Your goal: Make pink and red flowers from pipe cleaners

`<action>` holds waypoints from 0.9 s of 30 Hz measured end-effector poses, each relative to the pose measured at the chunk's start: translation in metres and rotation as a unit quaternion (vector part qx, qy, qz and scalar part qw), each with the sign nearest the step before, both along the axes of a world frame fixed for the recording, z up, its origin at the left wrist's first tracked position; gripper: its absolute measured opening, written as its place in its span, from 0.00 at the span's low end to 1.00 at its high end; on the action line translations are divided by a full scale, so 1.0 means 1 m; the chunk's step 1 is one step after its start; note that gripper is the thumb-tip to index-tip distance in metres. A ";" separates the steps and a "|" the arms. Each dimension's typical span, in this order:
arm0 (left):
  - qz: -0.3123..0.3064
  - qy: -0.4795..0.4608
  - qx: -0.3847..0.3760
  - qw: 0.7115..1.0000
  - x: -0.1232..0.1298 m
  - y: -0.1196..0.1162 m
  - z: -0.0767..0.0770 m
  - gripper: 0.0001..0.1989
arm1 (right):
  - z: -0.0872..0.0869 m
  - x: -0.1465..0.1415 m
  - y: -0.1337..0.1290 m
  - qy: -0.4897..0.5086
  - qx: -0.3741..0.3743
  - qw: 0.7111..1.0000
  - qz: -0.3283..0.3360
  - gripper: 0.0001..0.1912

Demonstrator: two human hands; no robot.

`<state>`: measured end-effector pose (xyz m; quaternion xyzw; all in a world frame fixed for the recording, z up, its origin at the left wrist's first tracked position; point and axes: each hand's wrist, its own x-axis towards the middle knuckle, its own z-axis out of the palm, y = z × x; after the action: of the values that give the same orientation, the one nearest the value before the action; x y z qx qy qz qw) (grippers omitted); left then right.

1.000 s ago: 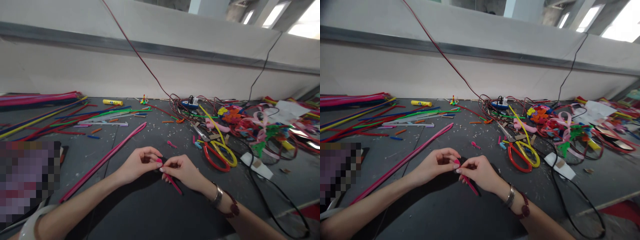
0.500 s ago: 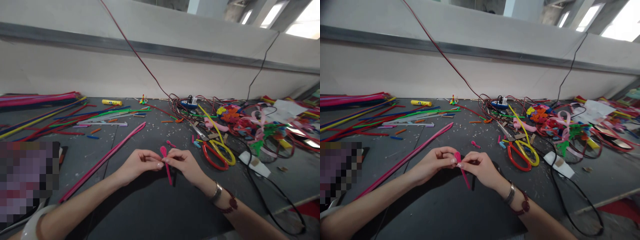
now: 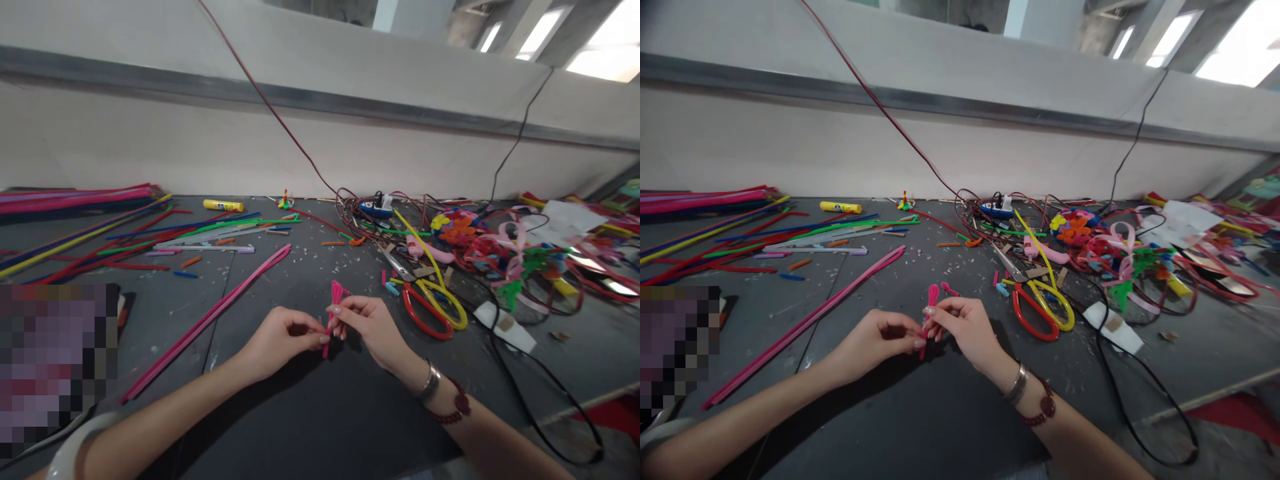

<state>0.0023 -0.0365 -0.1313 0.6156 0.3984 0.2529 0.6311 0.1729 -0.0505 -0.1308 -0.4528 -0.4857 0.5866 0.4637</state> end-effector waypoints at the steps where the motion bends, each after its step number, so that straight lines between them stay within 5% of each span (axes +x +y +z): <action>1: 0.002 0.006 0.006 1.000 0.000 0.000 0.000 0.06 | 0.000 0.000 0.000 -0.001 0.002 1.000 0.002 0.12; 7: -0.016 -0.016 0.005 1.000 0.000 -0.001 0.000 0.04 | 0.002 -0.005 -0.003 -0.011 0.014 1.000 0.007 0.11; 11: -0.005 -0.001 0.019 1.000 -0.001 0.000 0.001 0.06 | 0.019 0.011 -0.005 -0.178 0.112 0.978 -0.002 0.10; 14: 0.017 0.001 0.007 1.000 -0.003 0.003 0.001 0.08 | 0.026 0.055 -0.010 -0.415 0.205 0.879 -0.116 0.12; 16: 0.027 0.004 -0.020 0.999 -0.003 0.005 -0.001 0.10 | 0.020 0.092 -0.012 -0.566 0.185 0.781 -0.189 0.14; 18: 0.039 0.009 -0.051 0.998 -0.003 0.007 -0.003 0.10 | 0.010 0.125 -0.012 -0.671 0.123 0.705 -0.194 0.17; 23: 0.071 0.022 -0.094 0.993 -0.003 0.011 -0.007 0.12 | 0.000 0.149 -0.001 -0.746 -0.020 0.661 -0.081 0.15; 27: 0.072 0.021 -0.091 0.993 -0.003 0.011 -0.006 0.12 | 0.020 0.132 0.004 -0.777 -0.045 0.617 -0.116 0.14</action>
<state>-0.0007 -0.0251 -0.1375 0.5310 0.4761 0.2472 0.6559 0.3052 -0.0463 -0.1108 -0.8124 -0.5811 -0.0220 -0.0443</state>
